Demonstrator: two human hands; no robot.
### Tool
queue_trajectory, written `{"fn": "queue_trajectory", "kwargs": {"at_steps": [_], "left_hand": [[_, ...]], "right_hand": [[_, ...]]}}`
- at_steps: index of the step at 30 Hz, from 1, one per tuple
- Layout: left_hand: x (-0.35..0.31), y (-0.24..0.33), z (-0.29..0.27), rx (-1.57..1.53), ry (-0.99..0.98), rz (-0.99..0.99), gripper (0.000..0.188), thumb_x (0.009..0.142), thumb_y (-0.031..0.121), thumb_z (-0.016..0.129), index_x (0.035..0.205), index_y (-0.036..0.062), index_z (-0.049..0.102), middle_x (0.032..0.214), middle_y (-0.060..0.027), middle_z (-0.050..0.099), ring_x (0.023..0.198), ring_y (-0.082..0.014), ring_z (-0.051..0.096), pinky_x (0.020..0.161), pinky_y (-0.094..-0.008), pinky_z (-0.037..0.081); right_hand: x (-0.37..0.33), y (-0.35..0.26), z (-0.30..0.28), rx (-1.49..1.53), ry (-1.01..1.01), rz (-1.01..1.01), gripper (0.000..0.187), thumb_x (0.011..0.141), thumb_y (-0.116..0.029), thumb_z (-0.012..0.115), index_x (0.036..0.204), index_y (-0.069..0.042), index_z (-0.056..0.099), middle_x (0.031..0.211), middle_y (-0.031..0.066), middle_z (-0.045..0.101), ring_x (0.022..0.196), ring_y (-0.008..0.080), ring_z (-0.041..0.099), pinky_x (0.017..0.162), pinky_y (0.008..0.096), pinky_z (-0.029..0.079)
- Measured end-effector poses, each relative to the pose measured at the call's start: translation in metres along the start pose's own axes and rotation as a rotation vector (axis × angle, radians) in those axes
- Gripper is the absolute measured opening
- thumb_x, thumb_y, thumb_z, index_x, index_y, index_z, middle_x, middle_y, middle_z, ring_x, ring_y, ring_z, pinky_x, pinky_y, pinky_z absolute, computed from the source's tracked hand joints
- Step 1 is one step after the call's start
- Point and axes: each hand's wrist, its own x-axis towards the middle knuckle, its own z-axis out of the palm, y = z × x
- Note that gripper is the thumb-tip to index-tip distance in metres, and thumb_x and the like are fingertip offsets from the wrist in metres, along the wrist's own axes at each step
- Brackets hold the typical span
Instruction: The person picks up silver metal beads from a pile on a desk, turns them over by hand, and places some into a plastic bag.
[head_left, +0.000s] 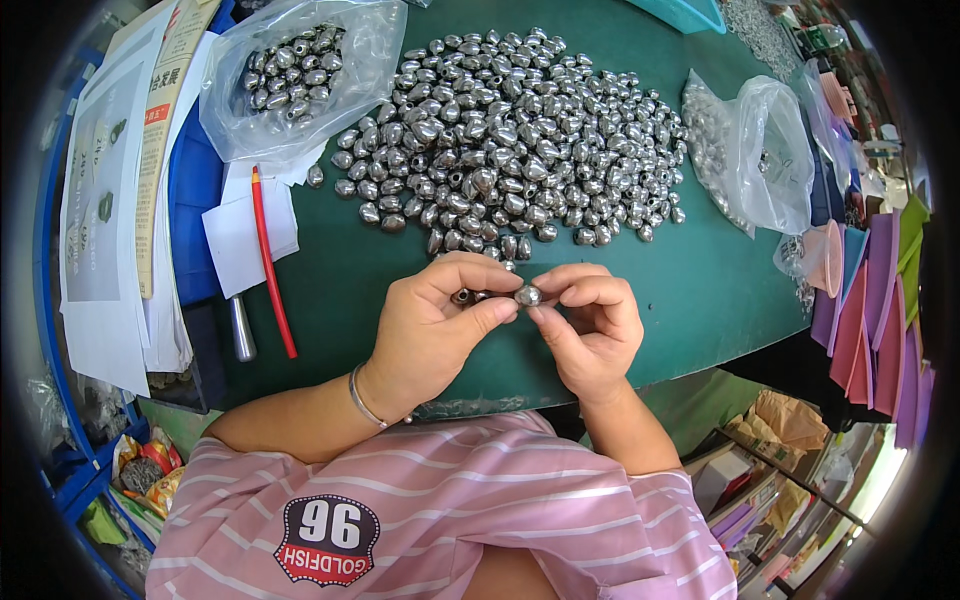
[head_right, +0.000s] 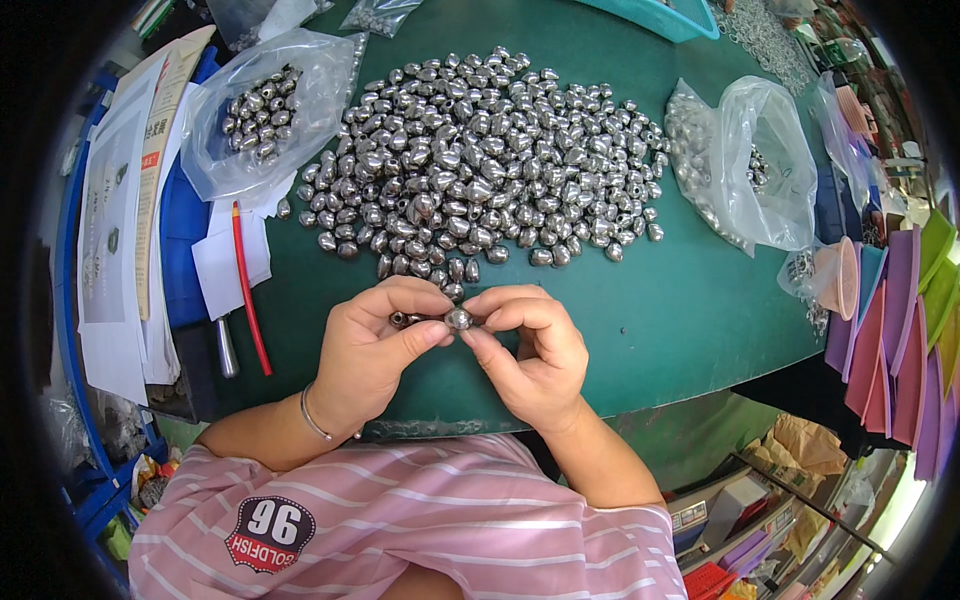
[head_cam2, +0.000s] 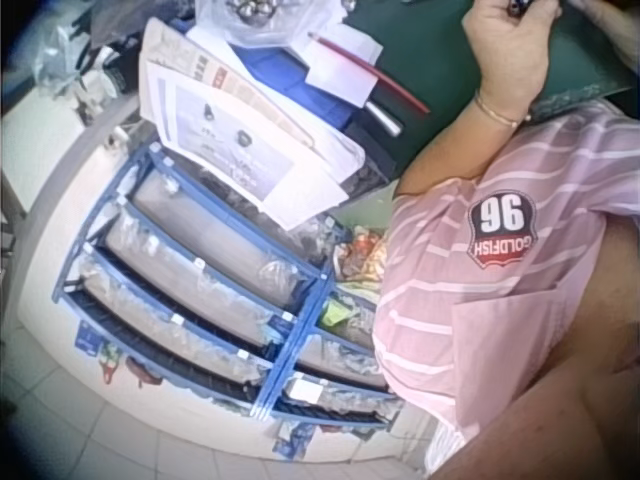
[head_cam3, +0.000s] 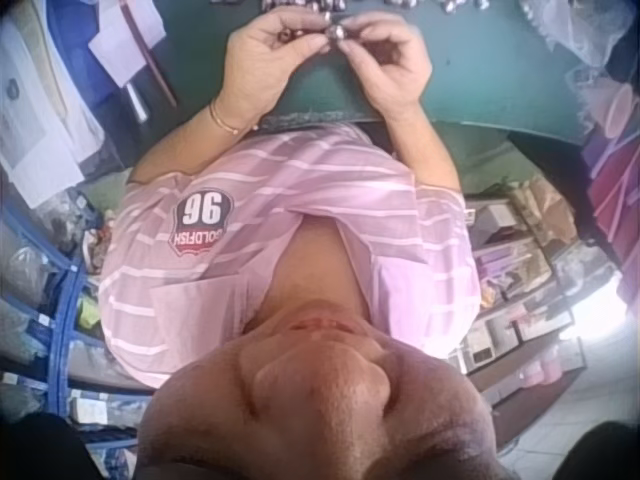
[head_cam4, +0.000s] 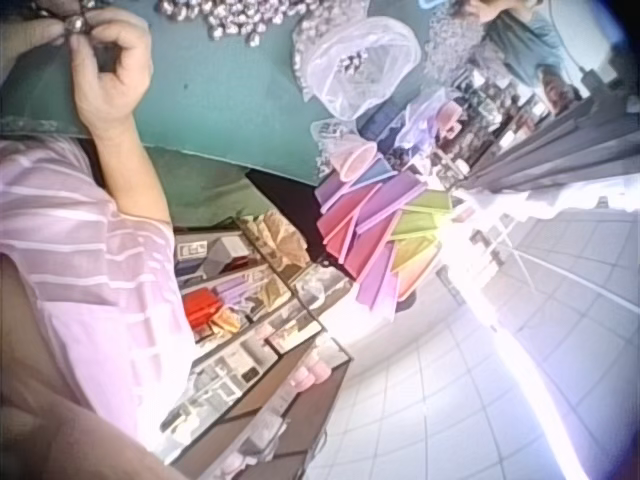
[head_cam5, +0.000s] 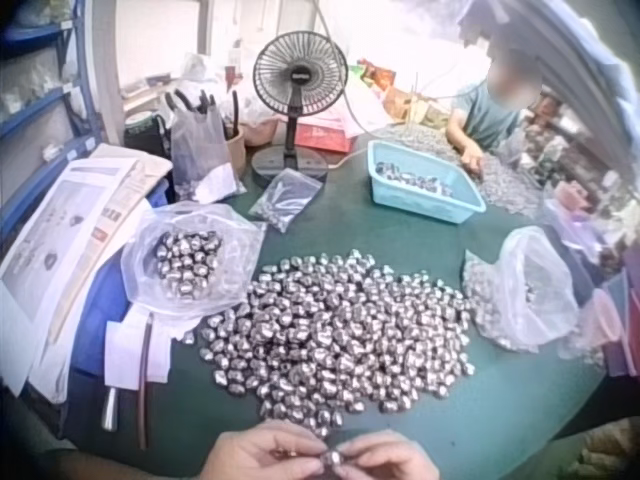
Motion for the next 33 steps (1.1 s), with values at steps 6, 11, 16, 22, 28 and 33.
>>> {"fn": "queue_trajectory", "kwargs": {"at_steps": [6, 11, 16, 22, 28, 33], "left_hand": [[-0.001, 0.000, 0.000, 0.071, -0.016, 0.012, 0.013, 0.084, -0.005, 0.063, 0.096, -0.0045, 0.063, 0.100, -0.0105, 0.061, 0.089, -0.0157, 0.060, 0.079, -0.0271, 0.052], [-0.001, 0.003, 0.001, -0.130, 0.077, -0.145, 0.013, 0.086, -0.002, 0.063, 0.098, -0.0034, 0.062, 0.101, -0.0103, 0.062, 0.084, -0.0157, 0.062, 0.076, -0.0292, 0.054], [-0.002, 0.006, 0.004, -0.143, 0.052, -0.147, 0.014, 0.087, -0.001, 0.062, 0.101, -0.0025, 0.061, 0.100, -0.0102, 0.062, 0.085, -0.0158, 0.063, 0.076, -0.0295, 0.054], [-0.002, 0.006, 0.001, -0.159, 0.043, -0.156, 0.014, 0.087, -0.001, 0.061, 0.101, -0.0024, 0.062, 0.100, -0.0100, 0.063, 0.085, -0.0159, 0.063, 0.077, -0.0296, 0.054], [-0.003, 0.006, 0.001, -0.160, 0.036, -0.160, 0.014, 0.087, -0.001, 0.061, 0.101, -0.0027, 0.062, 0.099, -0.0104, 0.063, 0.085, -0.0160, 0.064, 0.077, -0.0297, 0.054], [-0.003, 0.007, 0.003, -0.133, 0.038, -0.169, 0.015, 0.088, -0.001, 0.060, 0.103, -0.0030, 0.060, 0.098, -0.0112, 0.063, 0.083, -0.0153, 0.064, 0.073, -0.0287, 0.055]], "right_hand": [[0.016, -0.022, -0.001, -0.457, -0.059, -0.116, 0.021, 0.075, 0.008, 0.070, 0.094, 0.002, 0.065, 0.096, 0.0145, 0.065, 0.084, 0.0245, 0.065, 0.074, 0.0313, 0.053], [0.063, -0.037, -0.059, -0.952, 0.424, -0.384, 0.018, 0.075, 0.005, 0.071, 0.092, 0.000, 0.067, 0.087, 0.0095, 0.066, 0.076, 0.0186, 0.062, 0.069, 0.0288, 0.050], [0.097, -0.051, -0.141, -1.278, 0.510, -0.300, 0.019, 0.082, 0.003, 0.065, 0.100, -0.002, 0.067, 0.099, 0.0104, 0.065, 0.080, 0.0169, 0.060, 0.066, 0.0253, 0.048], [0.058, -0.026, -0.062, -1.030, -0.244, -0.053, 0.018, 0.074, 0.000, 0.070, 0.091, -0.003, 0.067, 0.090, 0.0110, 0.062, 0.085, 0.0300, 0.059, 0.075, 0.0365, 0.047], [0.050, -0.026, -0.039, -1.147, -0.276, -0.153, 0.019, 0.072, 0.000, 0.072, 0.089, -0.003, 0.066, 0.091, 0.0092, 0.063, 0.084, 0.0265, 0.059, 0.074, 0.0371, 0.045], [0.041, -0.029, -0.027, -0.926, -0.280, -0.084, 0.021, 0.071, 0.002, 0.072, 0.089, -0.006, 0.064, 0.086, 0.0067, 0.065, 0.078, 0.0199, 0.060, 0.070, 0.0312, 0.046]]}}
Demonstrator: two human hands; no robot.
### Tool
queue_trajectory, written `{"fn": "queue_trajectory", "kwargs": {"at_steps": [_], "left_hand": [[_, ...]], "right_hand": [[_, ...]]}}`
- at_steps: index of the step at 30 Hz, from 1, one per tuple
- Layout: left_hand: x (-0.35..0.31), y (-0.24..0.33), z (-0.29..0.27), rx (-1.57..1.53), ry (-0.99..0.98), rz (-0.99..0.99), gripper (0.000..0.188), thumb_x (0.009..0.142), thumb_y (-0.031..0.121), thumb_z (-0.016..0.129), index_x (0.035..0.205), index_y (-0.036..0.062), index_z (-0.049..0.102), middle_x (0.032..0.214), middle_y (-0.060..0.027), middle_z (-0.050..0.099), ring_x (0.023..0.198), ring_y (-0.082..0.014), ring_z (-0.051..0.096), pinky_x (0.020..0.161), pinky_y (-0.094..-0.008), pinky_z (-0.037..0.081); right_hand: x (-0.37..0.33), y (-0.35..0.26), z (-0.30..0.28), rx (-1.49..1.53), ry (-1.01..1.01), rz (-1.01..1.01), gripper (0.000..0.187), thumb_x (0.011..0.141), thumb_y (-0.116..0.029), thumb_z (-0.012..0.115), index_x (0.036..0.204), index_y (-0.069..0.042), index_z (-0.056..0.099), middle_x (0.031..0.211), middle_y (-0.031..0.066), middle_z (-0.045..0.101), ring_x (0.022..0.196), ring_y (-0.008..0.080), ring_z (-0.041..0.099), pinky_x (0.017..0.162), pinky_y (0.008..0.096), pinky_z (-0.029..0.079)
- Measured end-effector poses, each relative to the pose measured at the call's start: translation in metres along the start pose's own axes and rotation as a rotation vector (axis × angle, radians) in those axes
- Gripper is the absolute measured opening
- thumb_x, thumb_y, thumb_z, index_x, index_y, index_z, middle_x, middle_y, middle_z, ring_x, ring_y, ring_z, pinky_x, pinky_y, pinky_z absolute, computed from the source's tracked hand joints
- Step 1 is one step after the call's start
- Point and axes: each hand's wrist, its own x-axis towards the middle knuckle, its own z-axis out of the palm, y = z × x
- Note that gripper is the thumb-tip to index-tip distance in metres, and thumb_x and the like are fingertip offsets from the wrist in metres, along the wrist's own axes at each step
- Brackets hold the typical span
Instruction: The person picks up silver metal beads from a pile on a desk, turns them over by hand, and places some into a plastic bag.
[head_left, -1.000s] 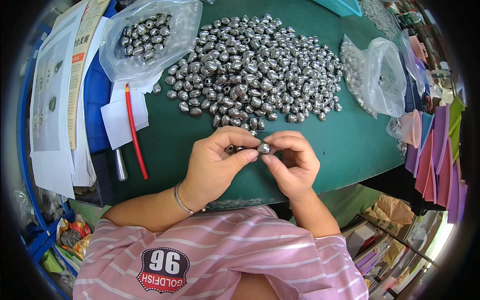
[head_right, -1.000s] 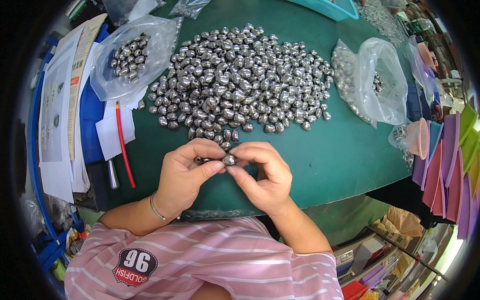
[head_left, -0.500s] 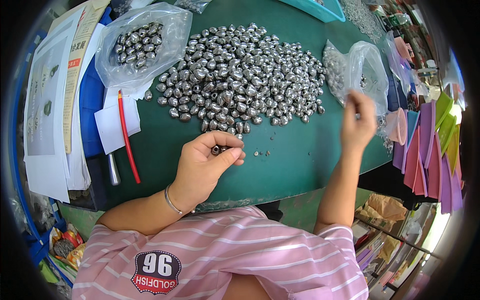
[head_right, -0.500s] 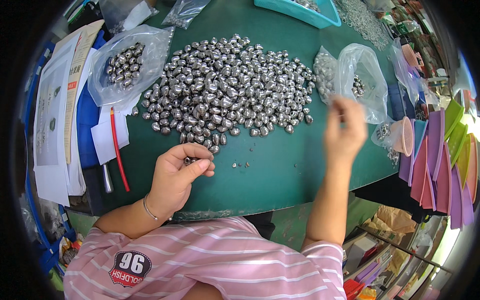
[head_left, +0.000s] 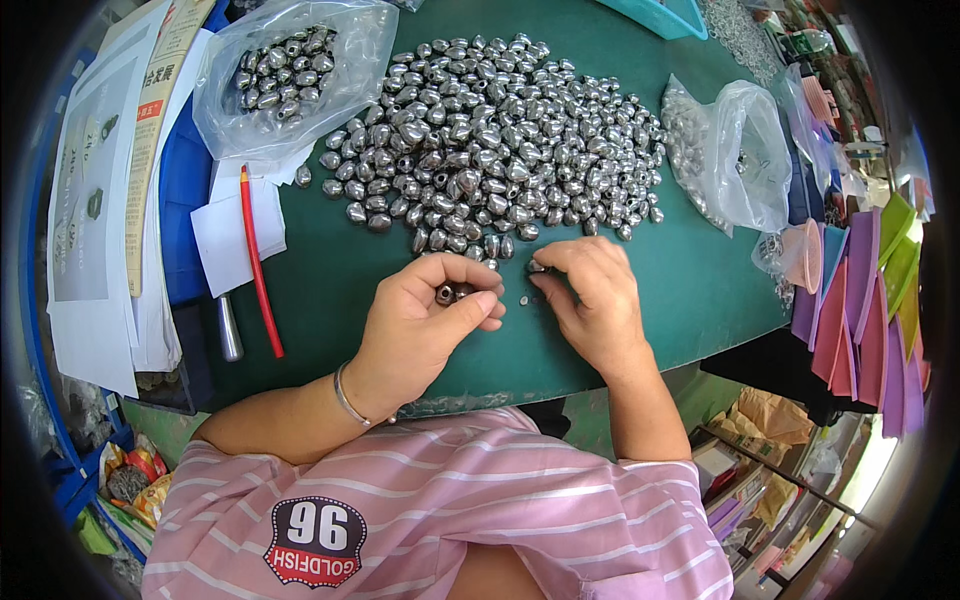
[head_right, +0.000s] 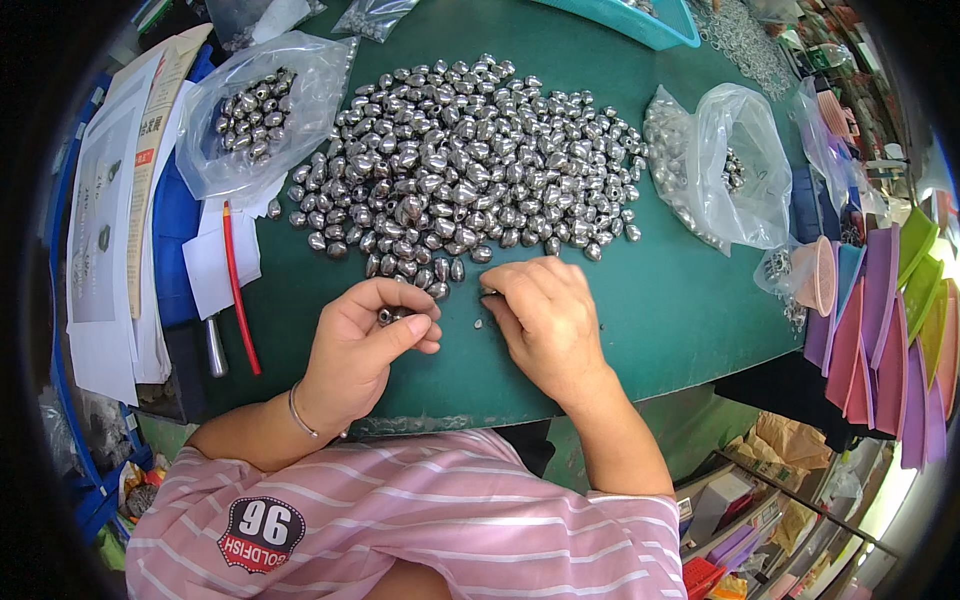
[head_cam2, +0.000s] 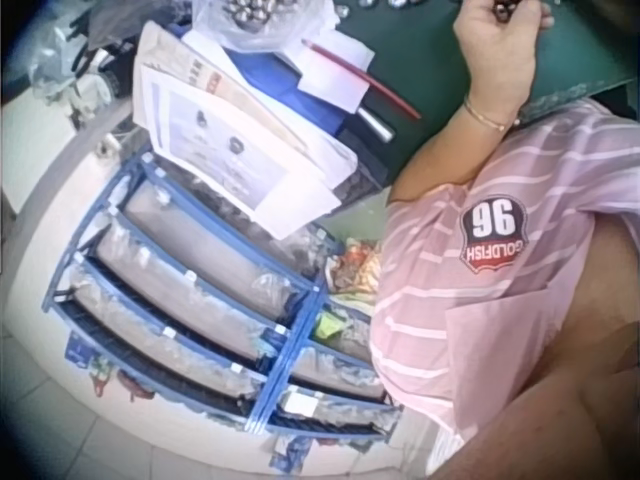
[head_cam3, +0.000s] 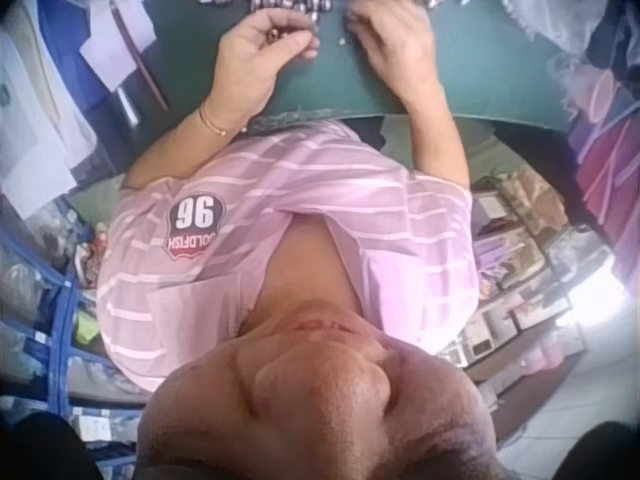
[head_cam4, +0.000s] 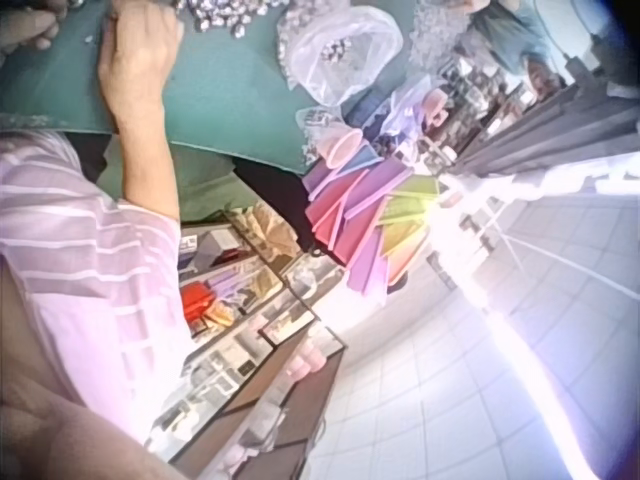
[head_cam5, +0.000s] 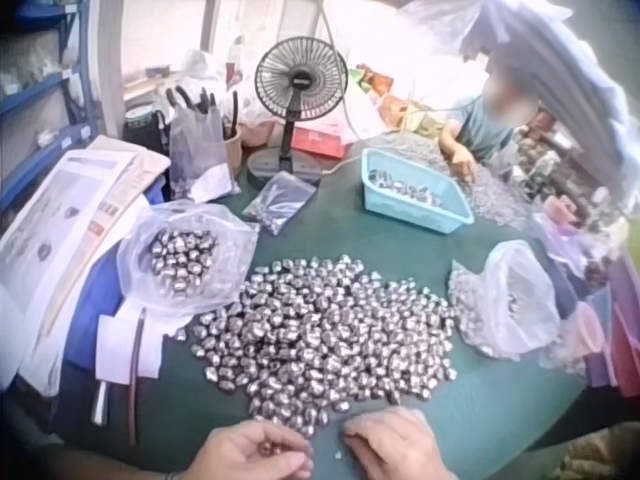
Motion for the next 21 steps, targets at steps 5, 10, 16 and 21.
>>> {"fn": "queue_trajectory", "kwargs": {"at_steps": [5, 10, 16, 21], "left_hand": [[0.001, 0.001, 0.001, -0.060, 0.002, -0.048, 0.017, 0.090, 0.004, 0.062, 0.105, -0.0041, 0.060, 0.091, -0.0089, 0.064, 0.076, -0.0127, 0.064, 0.066, -0.0234, 0.055], [0.000, 0.001, 0.001, -0.081, -0.040, -0.092, 0.018, 0.091, 0.009, 0.063, 0.103, -0.0049, 0.061, 0.088, -0.0092, 0.065, 0.073, -0.0125, 0.064, 0.064, -0.0227, 0.054], [0.000, 0.000, -0.001, -0.072, -0.038, -0.087, 0.015, 0.093, 0.008, 0.058, 0.102, -0.0046, 0.061, 0.086, -0.0100, 0.065, 0.071, -0.0138, 0.064, 0.063, -0.0240, 0.054], [0.000, 0.000, 0.000, -0.035, -0.046, -0.091, 0.013, 0.093, 0.006, 0.057, 0.101, -0.0040, 0.061, 0.085, -0.0106, 0.065, 0.071, -0.0148, 0.064, 0.063, -0.0250, 0.055]], "right_hand": [[-0.017, -0.015, 0.019, 0.681, 0.137, 0.153, 0.037, 0.075, 0.010, 0.072, 0.103, -0.001, 0.051, 0.097, 0.0133, 0.066, 0.081, 0.0135, 0.061, 0.070, 0.0246, 0.049], [-0.020, -0.019, 0.030, 0.877, 0.241, 0.132, 0.035, 0.078, 0.009, 0.071, 0.104, 0.001, 0.050, 0.100, 0.0184, 0.065, 0.085, 0.0167, 0.064, 0.072, 0.0260, 0.052], [-0.024, -0.015, 0.033, 0.972, 0.204, 0.189, 0.032, 0.078, 0.010, 0.069, 0.103, 0.003, 0.050, 0.101, 0.0206, 0.065, 0.091, 0.0205, 0.066, 0.078, 0.0295, 0.054], [-0.023, -0.016, 0.032, 1.018, 0.193, 0.206, 0.028, 0.079, 0.011, 0.068, 0.101, 0.004, 0.052, 0.099, 0.0202, 0.066, 0.090, 0.0209, 0.066, 0.078, 0.0301, 0.055]]}}
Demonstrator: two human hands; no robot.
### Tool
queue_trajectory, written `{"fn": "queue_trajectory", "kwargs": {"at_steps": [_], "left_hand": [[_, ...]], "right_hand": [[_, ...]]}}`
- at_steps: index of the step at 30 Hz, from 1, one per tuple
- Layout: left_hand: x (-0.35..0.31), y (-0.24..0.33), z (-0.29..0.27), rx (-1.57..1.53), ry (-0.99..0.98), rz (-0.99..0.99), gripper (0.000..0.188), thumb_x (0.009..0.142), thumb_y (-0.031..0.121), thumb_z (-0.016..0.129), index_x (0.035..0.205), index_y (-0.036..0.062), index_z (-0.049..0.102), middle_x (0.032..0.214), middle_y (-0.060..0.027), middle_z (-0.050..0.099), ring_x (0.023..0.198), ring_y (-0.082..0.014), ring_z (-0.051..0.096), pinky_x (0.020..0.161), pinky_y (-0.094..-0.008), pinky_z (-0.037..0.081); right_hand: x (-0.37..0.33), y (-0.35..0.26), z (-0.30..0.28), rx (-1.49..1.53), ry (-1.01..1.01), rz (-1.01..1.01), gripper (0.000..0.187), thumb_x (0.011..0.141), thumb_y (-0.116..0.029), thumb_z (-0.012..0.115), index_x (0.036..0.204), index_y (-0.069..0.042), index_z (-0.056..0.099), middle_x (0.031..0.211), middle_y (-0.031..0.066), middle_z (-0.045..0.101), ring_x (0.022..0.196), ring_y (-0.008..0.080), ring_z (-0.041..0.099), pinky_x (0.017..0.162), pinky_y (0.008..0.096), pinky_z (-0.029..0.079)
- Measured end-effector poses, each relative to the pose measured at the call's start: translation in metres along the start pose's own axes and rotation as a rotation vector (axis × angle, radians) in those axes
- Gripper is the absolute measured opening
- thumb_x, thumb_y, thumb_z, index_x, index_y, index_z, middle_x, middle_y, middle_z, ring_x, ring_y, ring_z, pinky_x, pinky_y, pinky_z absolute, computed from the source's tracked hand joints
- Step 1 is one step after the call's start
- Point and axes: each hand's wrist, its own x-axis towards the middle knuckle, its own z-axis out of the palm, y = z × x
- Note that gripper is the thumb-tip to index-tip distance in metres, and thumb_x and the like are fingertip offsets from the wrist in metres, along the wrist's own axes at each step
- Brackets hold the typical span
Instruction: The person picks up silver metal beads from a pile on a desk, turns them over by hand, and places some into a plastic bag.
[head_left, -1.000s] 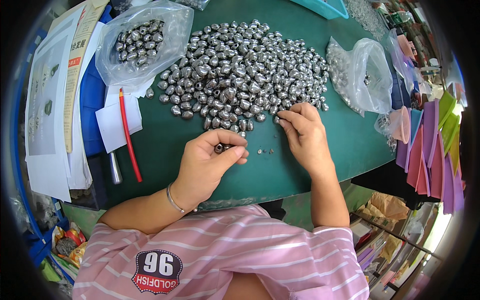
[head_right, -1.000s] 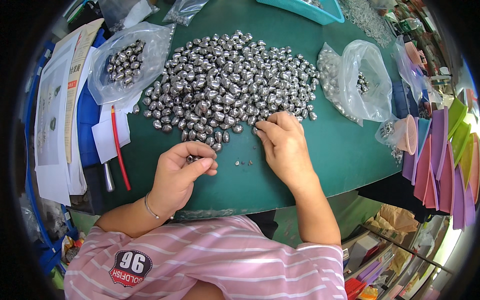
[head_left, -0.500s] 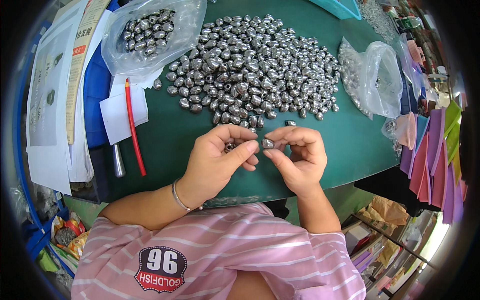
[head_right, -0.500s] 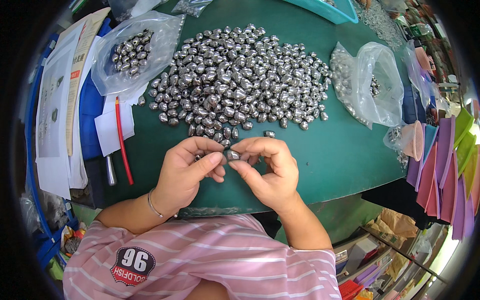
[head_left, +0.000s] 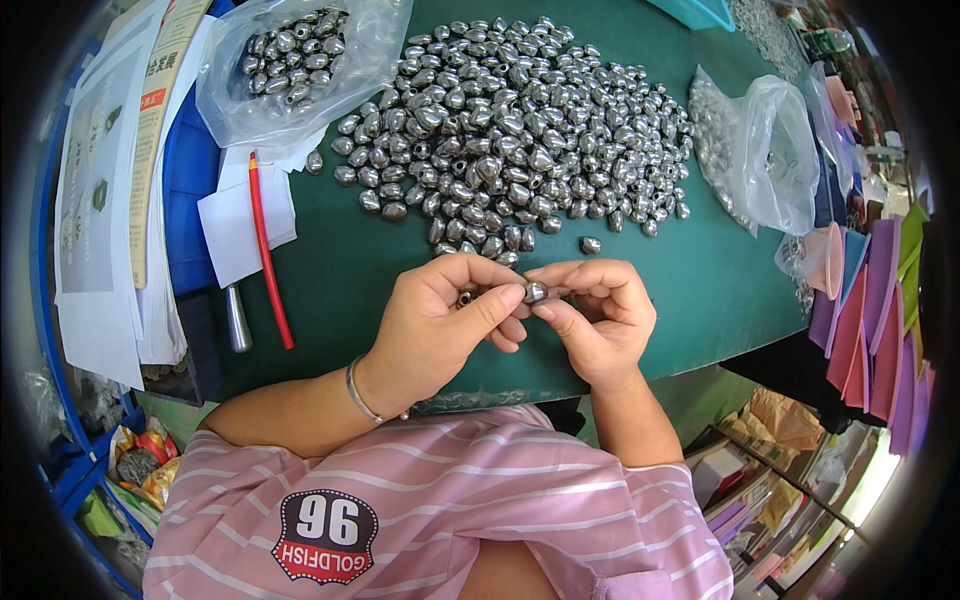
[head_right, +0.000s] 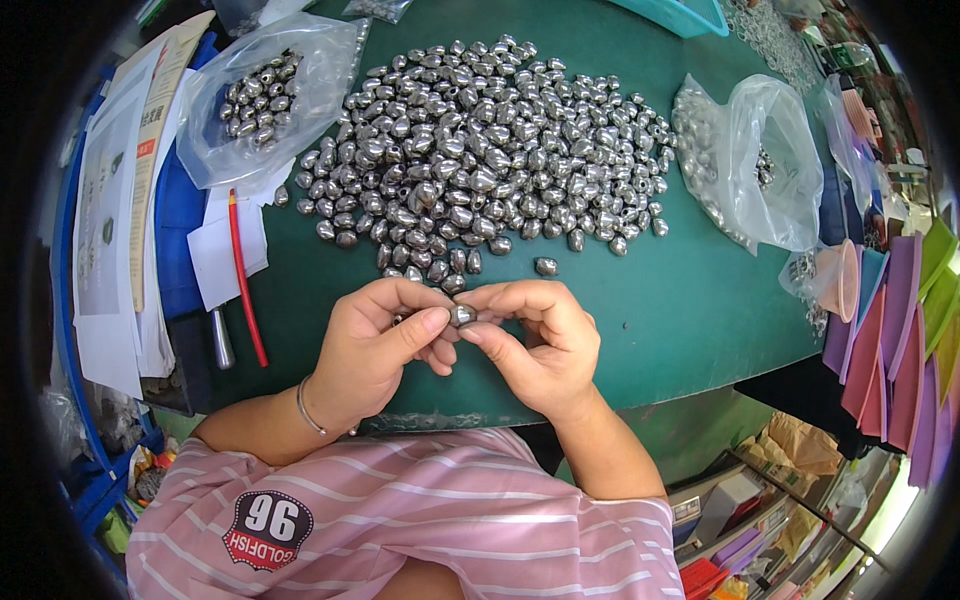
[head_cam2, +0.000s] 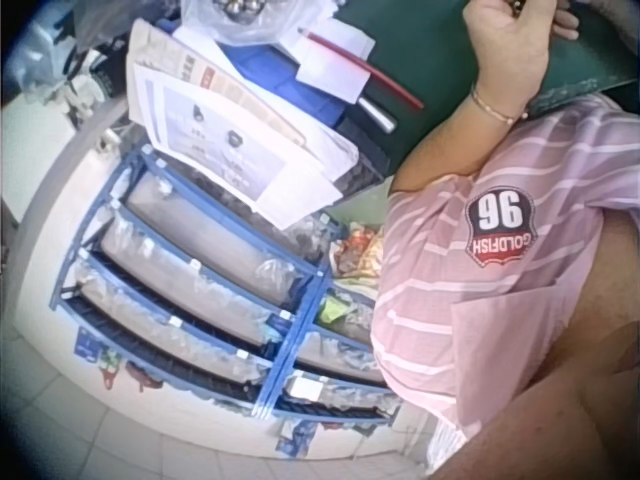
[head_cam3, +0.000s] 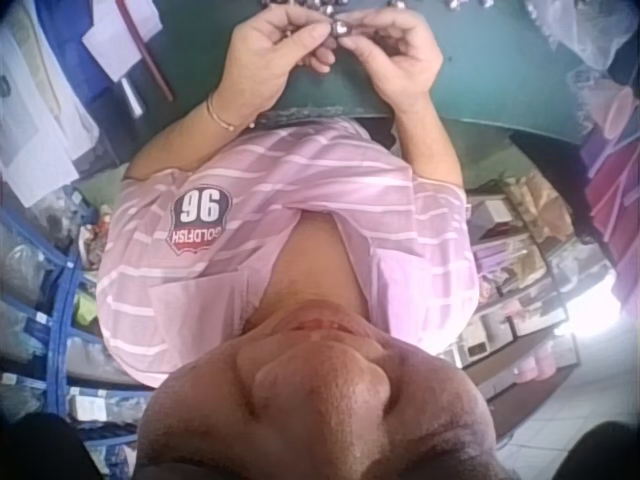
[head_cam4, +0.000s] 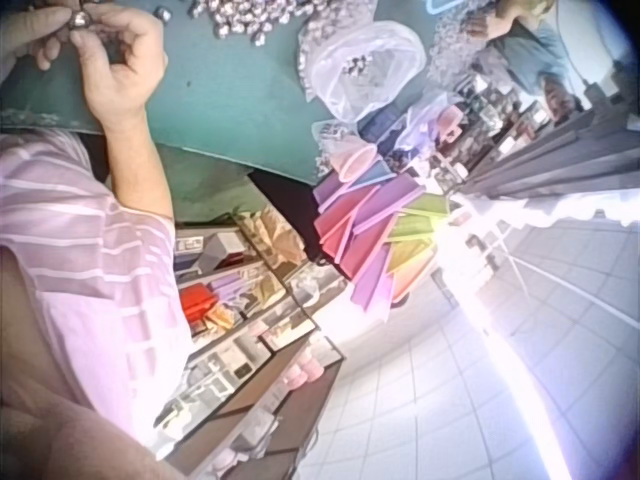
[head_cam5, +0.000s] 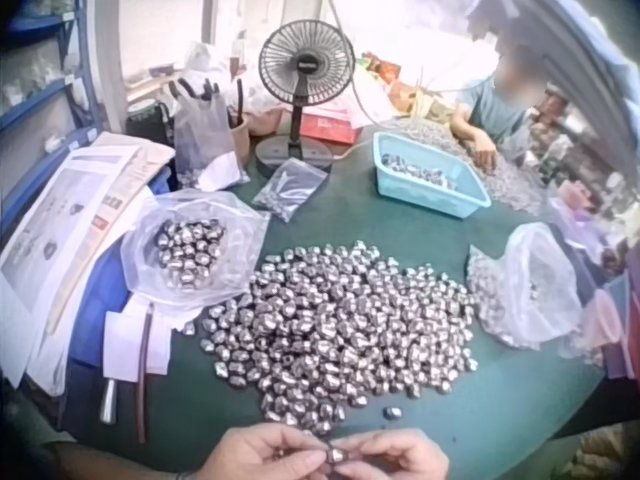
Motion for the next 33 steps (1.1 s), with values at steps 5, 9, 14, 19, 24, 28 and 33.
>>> {"fn": "queue_trajectory", "kwargs": {"at_steps": [5, 9, 14, 19, 24, 28, 33], "left_hand": [[0.002, -0.003, 0.000, 0.029, -0.009, 0.041, 0.013, 0.092, 0.005, 0.058, 0.101, -0.0038, 0.061, 0.086, -0.0112, 0.065, 0.070, -0.0151, 0.064, 0.062, -0.0256, 0.055], [0.001, 0.001, -0.001, 0.029, 0.035, 0.048, 0.013, 0.091, 0.004, 0.058, 0.103, -0.0033, 0.060, 0.087, -0.0117, 0.065, 0.072, -0.0155, 0.064, 0.064, -0.0269, 0.055], [0.000, 0.003, 0.000, -0.064, 0.026, 0.057, 0.014, 0.091, 0.004, 0.057, 0.104, -0.0030, 0.059, 0.089, -0.0121, 0.065, 0.074, -0.0156, 0.064, 0.065, -0.0272, 0.055], [0.001, 0.002, -0.002, -0.072, 0.034, 0.064, 0.015, 0.091, 0.004, 0.057, 0.104, -0.0032, 0.059, 0.089, -0.0120, 0.065, 0.074, -0.0153, 0.064, 0.065, -0.0271, 0.055], [0.000, 0.003, -0.002, -0.054, 0.048, 0.044, 0.015, 0.091, 0.003, 0.057, 0.105, -0.0031, 0.059, 0.089, -0.0118, 0.065, 0.074, -0.0154, 0.064, 0.065, -0.0271, 0.055], [0.000, 0.004, -0.001, -0.053, 0.044, 0.038, 0.015, 0.091, 0.003, 0.057, 0.105, -0.0032, 0.059, 0.089, -0.0120, 0.065, 0.074, -0.0157, 0.064, 0.065, -0.0272, 0.055], [0.001, 0.003, 0.001, -0.025, 0.081, 0.065, 0.015, 0.091, 0.003, 0.059, 0.104, -0.0036, 0.059, 0.088, -0.0109, 0.065, 0.073, -0.0139, 0.064, 0.064, -0.0254, 0.055]], "right_hand": [[0.003, -0.003, -0.001, -0.279, -0.029, -0.160, 0.023, 0.073, 0.010, 0.072, 0.092, 0.003, 0.059, 0.094, 0.0154, 0.067, 0.083, 0.0213, 0.066, 0.073, 0.0306, 0.054], [0.031, -0.032, -0.029, -1.015, 0.094, -0.677, 0.020, 0.070, 0.007, 0.071, 0.087, 0.000, 0.063, 0.087, 0.0115, 0.065, 0.076, 0.0231, 0.062, 0.068, 0.0323, 0.051], [0.069, -0.055, -0.127, -1.218, 0.720, -0.532, 0.009, 0.085, -0.001, 0.067, 0.094, -0.001, 0.066, 0.087, 0.0063, 0.065, 0.080, 0.0127, 0.058, 0.067, 0.0227, 0.047], [0.056, -0.036, -0.072, -1.121, 0.114, -0.243, 0.016, 0.078, 0.004, 0.065, 0.091, -0.004, 0.067, 0.086, 0.0082, 0.066, 0.078, 0.0208, 0.063, 0.071, 0.0302, 0.050], [0.046, -0.009, -0.017, -1.135, -0.141, -0.229, 0.015, 0.074, 0.000, 0.069, 0.088, -0.002, 0.065, 0.086, 0.0094, 0.063, 0.077, 0.0287, 0.059, 0.069, 0.0380, 0.048], [0.042, -0.016, -0.012, -1.200, -0.209, -0.234, 0.014, 0.072, -0.002, 0.070, 0.084, -0.005, 0.064, 0.086, 0.0071, 0.062, 0.078, 0.0276, 0.058, 0.071, 0.0370, 0.044], [0.029, -0.013, -0.007, -0.958, -0.129, -0.265, 0.027, 0.068, 0.004, 0.073, 0.087, -0.005, 0.057, 0.086, 0.0098, 0.063, 0.078, 0.0247, 0.061, 0.068, 0.0348, 0.047]]}}
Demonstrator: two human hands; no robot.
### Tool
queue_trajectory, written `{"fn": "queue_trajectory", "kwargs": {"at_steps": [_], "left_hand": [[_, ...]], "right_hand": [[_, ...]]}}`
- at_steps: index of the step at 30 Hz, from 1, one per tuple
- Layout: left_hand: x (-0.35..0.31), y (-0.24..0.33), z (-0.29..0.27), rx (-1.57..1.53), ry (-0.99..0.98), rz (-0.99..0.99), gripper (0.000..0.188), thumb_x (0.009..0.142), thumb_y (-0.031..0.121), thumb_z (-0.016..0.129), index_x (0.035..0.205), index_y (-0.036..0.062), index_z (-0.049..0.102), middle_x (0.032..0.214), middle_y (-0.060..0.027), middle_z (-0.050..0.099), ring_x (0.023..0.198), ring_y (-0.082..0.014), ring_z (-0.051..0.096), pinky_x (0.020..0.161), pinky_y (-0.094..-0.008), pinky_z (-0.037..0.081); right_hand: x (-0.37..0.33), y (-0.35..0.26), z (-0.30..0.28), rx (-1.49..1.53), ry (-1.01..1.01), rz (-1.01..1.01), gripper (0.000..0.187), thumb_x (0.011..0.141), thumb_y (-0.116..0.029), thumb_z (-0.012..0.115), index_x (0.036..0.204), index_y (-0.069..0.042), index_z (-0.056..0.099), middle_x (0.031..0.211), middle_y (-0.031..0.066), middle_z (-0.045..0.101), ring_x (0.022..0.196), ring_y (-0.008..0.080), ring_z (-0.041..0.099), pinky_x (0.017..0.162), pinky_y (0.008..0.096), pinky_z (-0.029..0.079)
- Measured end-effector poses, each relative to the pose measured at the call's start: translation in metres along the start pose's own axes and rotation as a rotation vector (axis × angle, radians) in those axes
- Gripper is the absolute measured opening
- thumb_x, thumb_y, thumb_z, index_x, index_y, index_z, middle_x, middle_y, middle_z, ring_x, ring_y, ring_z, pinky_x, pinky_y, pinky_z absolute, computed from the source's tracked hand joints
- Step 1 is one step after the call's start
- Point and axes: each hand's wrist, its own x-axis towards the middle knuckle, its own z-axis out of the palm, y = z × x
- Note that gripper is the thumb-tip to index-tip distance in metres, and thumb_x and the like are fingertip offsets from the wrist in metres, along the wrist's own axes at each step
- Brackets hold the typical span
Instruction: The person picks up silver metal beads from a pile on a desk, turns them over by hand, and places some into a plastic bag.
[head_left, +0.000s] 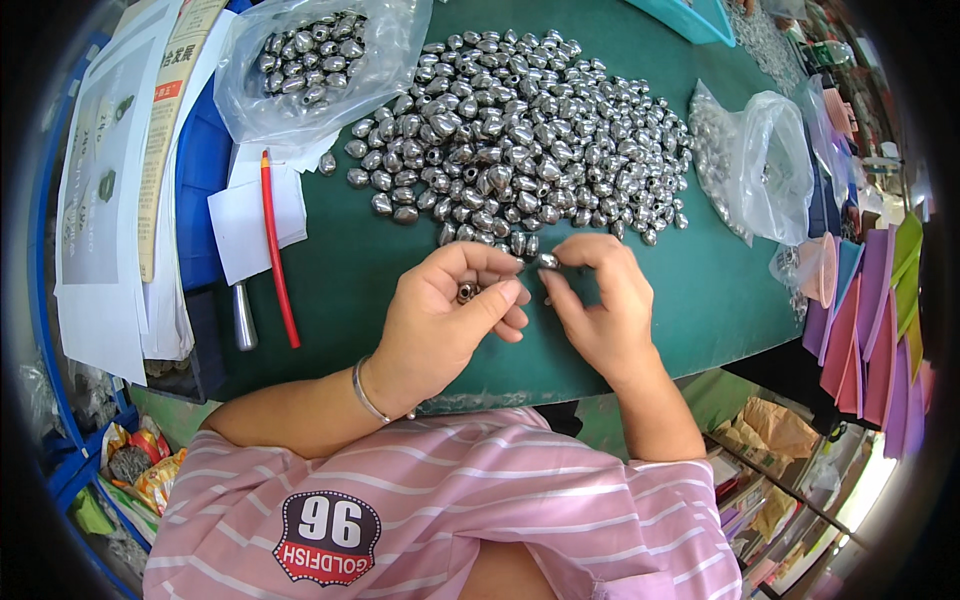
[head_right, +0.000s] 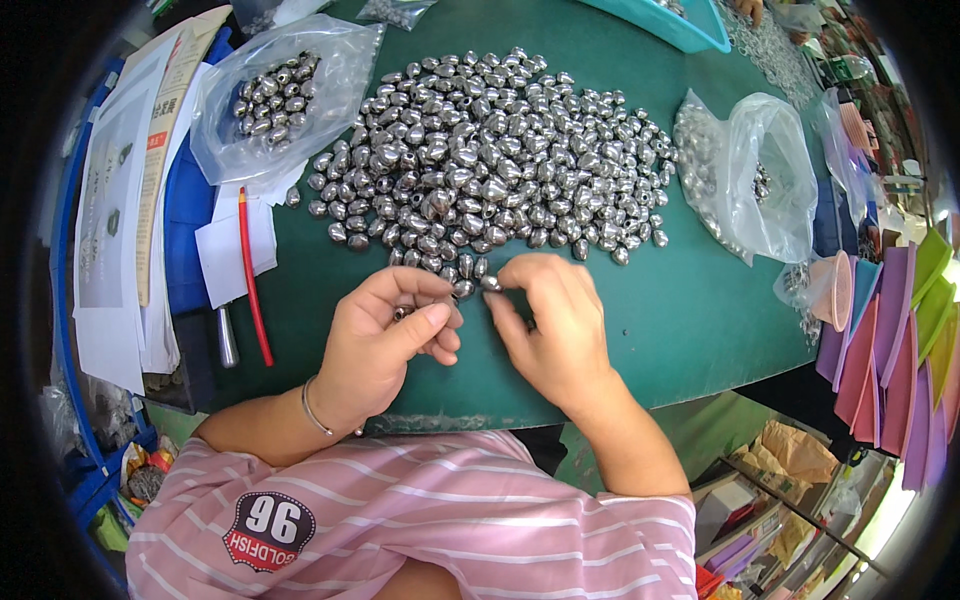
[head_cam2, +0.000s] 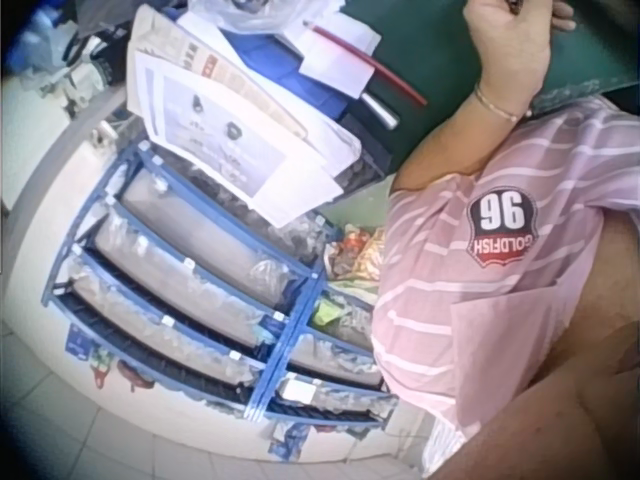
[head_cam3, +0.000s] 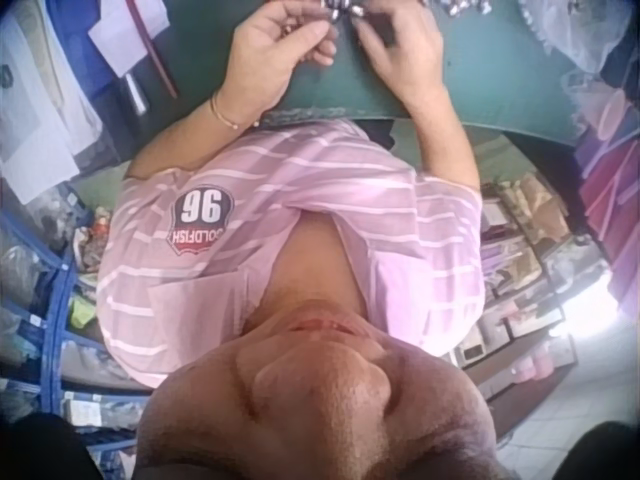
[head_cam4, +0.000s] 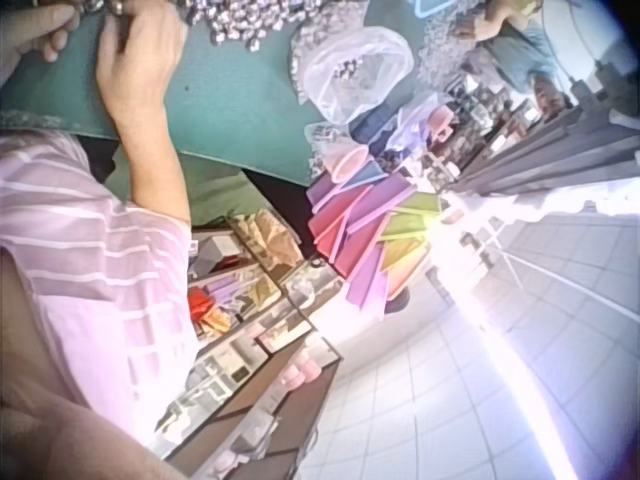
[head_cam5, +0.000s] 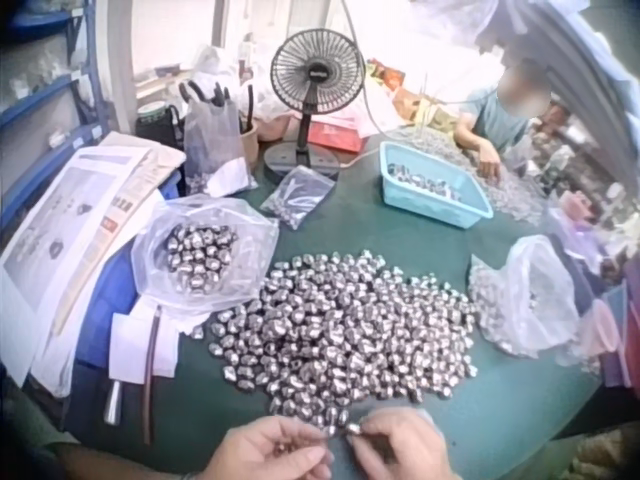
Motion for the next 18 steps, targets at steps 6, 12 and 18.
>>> {"fn": "queue_trajectory", "kwargs": {"at_steps": [6, 12, 18], "left_hand": [[0.002, 0.000, -0.001, 0.145, -0.048, 0.013, 0.019, 0.089, 0.004, 0.064, 0.106, -0.0032, 0.061, 0.090, -0.0083, 0.065, 0.075, -0.0112, 0.063, 0.066, -0.0234, 0.054], [0.003, -0.005, 0.000, 0.142, -0.038, 0.100, 0.018, 0.088, 0.000, 0.063, 0.105, -0.0043, 0.062, 0.096, -0.0087, 0.066, 0.083, -0.0117, 0.064, 0.073, -0.0228, 0.055], [0.004, -0.008, -0.002, 0.173, -0.050, 0.162, 0.018, 0.086, -0.008, 0.061, 0.103, -0.0059, 0.061, 0.102, -0.0102, 0.062, 0.089, -0.0142, 0.063, 0.079, -0.0255, 0.055]], "right_hand": [[-0.013, -0.012, 0.015, 0.401, 0.226, -0.057, 0.033, 0.067, 0.010, 0.076, 0.090, -0.002, 0.054, 0.086, 0.0149, 0.065, 0.075, 0.0247, 0.064, 0.065, 0.0307, 0.053], [-0.018, -0.005, 0.019, 0.600, 0.207, 0.108, 0.030, 0.071, 0.008, 0.076, 0.091, -0.001, 0.054, 0.091, 0.0166, 0.066, 0.080, 0.0217, 0.065, 0.069, 0.0297, 0.053], [-0.023, 0.001, 0.017, 0.611, 0.147, 0.043, 0.033, 0.075, 0.012, 0.071, 0.095, -0.002, 0.049, 0.098, 0.0189, 0.062, 0.085, 0.0214, 0.063, 0.075, 0.0313, 0.054]]}}
